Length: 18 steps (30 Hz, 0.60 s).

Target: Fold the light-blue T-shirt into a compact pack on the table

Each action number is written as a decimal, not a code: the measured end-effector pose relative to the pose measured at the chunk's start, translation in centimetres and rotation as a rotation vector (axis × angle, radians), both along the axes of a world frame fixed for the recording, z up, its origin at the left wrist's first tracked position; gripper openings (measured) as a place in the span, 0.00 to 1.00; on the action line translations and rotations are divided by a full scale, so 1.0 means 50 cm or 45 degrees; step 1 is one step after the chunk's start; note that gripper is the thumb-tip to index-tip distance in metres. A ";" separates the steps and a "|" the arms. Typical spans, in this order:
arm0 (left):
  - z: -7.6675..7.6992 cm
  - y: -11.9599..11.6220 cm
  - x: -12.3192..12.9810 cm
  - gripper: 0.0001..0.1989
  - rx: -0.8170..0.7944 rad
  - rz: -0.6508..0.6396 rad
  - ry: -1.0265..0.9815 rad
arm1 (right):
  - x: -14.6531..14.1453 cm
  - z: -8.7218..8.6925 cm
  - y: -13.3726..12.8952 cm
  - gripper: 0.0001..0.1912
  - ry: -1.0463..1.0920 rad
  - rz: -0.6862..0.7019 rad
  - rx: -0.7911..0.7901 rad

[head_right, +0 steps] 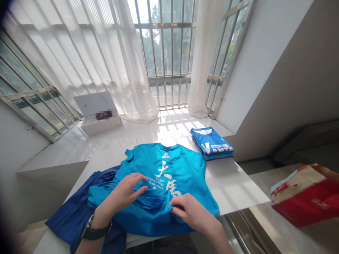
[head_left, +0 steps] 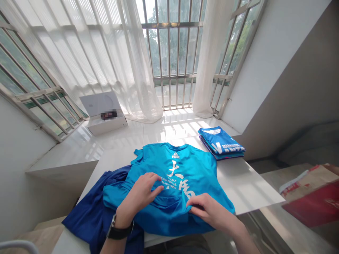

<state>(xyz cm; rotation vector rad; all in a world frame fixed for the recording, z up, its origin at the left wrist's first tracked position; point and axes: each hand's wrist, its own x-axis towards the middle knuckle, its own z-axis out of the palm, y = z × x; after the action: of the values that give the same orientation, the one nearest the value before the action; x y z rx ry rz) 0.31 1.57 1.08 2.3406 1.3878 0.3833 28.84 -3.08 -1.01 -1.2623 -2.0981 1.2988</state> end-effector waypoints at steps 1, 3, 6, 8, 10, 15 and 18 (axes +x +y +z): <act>-0.007 0.023 0.003 0.12 -0.034 0.027 0.071 | 0.014 -0.006 -0.002 0.13 -0.039 -0.011 -0.027; -0.026 0.078 0.010 0.14 -0.058 0.086 0.235 | 0.049 -0.023 -0.009 0.13 -0.077 -0.051 -0.084; -0.056 0.171 0.053 0.14 0.001 0.038 0.387 | 0.092 -0.047 -0.026 0.11 -0.051 -0.092 -0.144; -0.078 0.225 0.099 0.17 0.048 -0.041 0.351 | 0.102 -0.053 -0.037 0.11 0.044 -0.124 -0.179; -0.104 0.266 0.142 0.23 0.040 -0.078 0.333 | 0.100 -0.051 -0.044 0.13 0.159 -0.162 -0.226; -0.178 0.327 0.159 0.35 -0.120 0.064 0.421 | 0.104 -0.046 -0.045 0.23 0.399 -0.369 -0.276; -0.210 0.359 0.130 0.37 -0.100 0.253 0.425 | 0.130 -0.040 -0.054 0.25 0.471 -0.470 -0.300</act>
<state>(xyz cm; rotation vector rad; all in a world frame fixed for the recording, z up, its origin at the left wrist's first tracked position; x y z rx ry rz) 6.80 19.50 -9.42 2.2830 1.7612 -0.0132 35.33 -5.78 -3.00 -1.3046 -1.4159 1.4978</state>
